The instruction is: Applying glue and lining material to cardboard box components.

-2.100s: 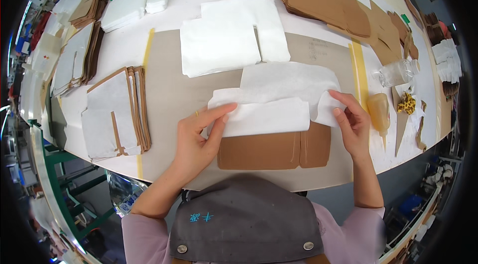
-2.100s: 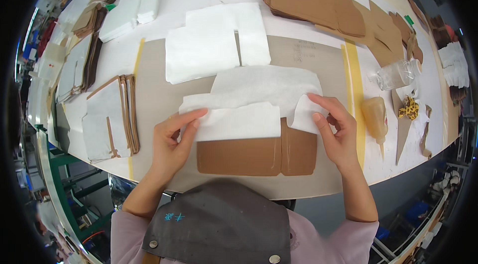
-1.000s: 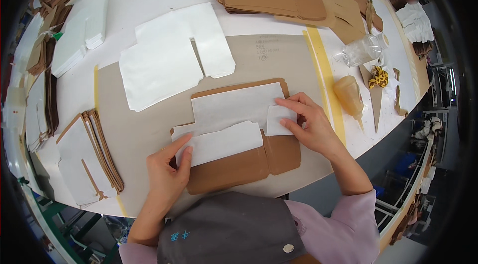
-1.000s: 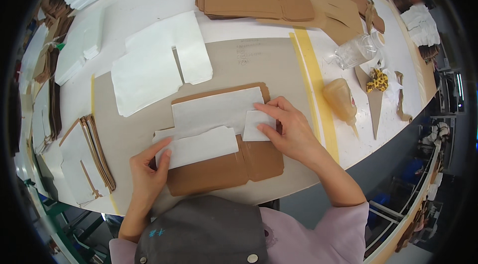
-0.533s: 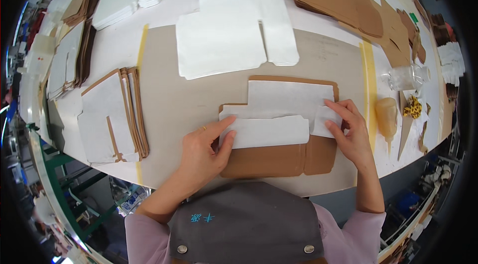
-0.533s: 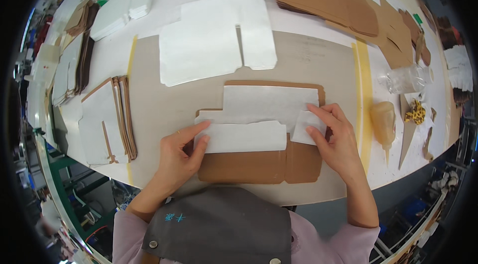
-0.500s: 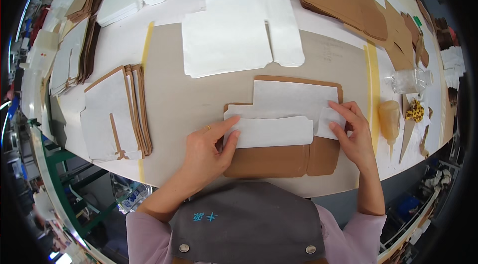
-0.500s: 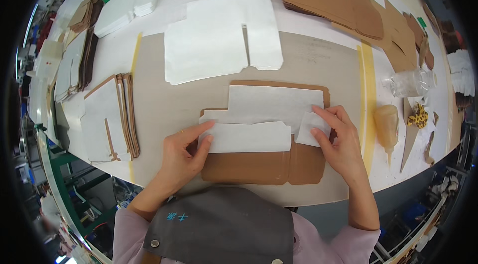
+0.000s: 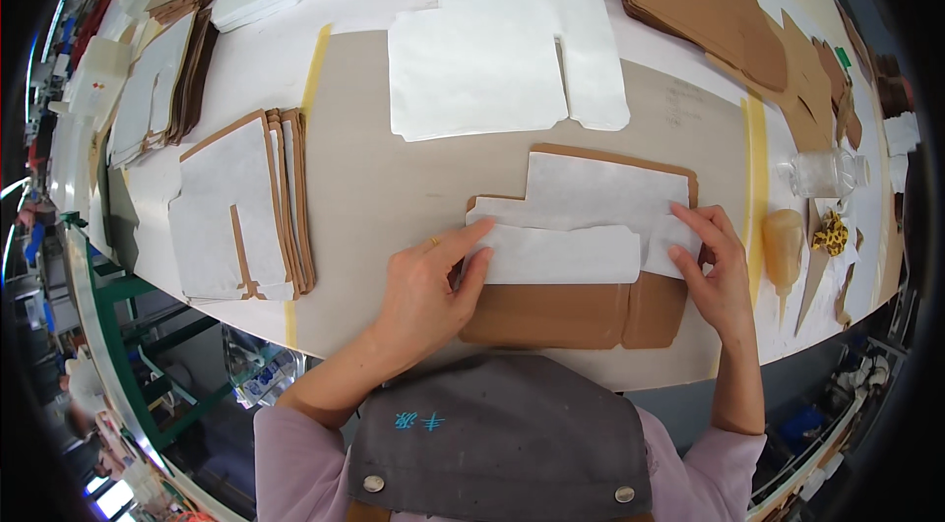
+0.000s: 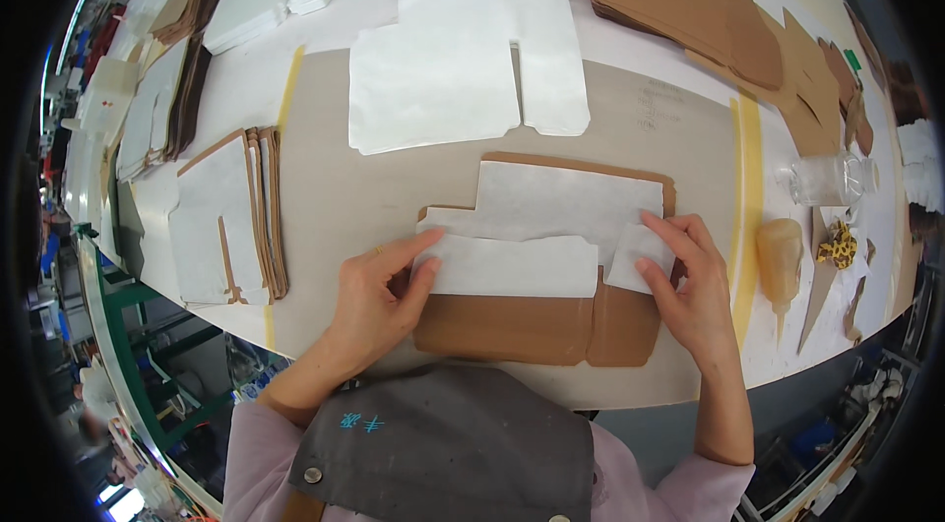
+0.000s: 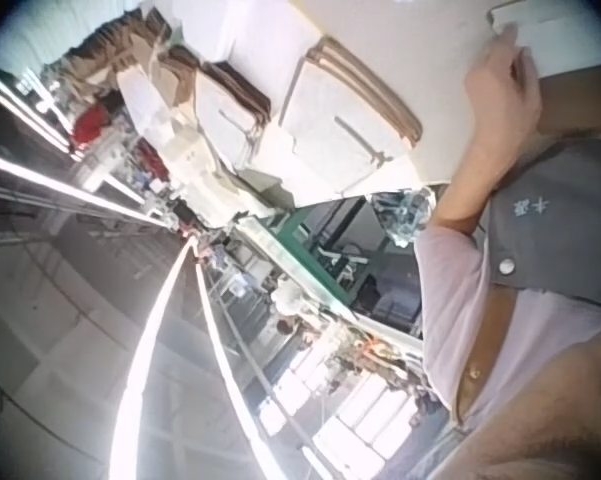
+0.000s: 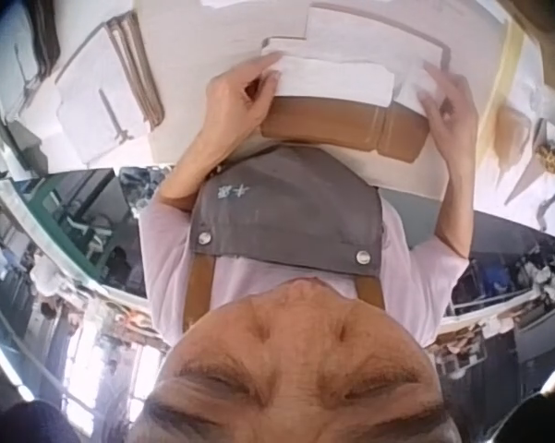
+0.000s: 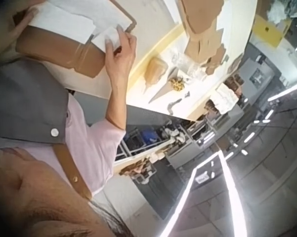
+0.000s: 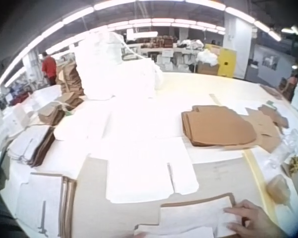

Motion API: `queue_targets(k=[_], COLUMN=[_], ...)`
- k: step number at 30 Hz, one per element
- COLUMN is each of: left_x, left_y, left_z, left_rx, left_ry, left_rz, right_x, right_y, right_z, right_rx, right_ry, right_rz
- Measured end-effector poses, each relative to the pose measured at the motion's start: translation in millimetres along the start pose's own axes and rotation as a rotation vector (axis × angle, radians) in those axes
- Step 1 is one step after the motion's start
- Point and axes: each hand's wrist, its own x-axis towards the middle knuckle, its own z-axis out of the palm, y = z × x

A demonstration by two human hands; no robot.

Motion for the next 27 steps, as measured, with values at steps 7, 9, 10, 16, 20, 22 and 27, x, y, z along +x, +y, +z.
queue_targets(k=[7,9,10,16,20,22,27], left_x=[5,13,17,52,60,58,41], left_y=[9,15,18,43,46,39,31], left_z=[0,-4,-4,21,38,39,43], left_rx=[0.217,0.261,0.315,0.284,0.396,0.504,0.485], left_ry=[-0.007,-0.008,0.021,-0.257,-0.278,-0.263,-0.247], left_rz=[0.044,0.153,0.232,0.525,0.542,0.531,0.462], right_x=[-4,-3,-2,-4,-5,-3,-4], right_y=[4,6,6,6,9,6,8], right_z=[-4,-3,-3,-6,-5,-5,-8], right_rx=[0.034,0.036,0.042,0.047,0.061,0.062,0.048], right_ry=[0.004,0.024,0.011,-0.031,-0.032,-0.031,-0.028], right_rz=[0.018,0.012,-0.022,0.029,0.015,0.028,0.003])
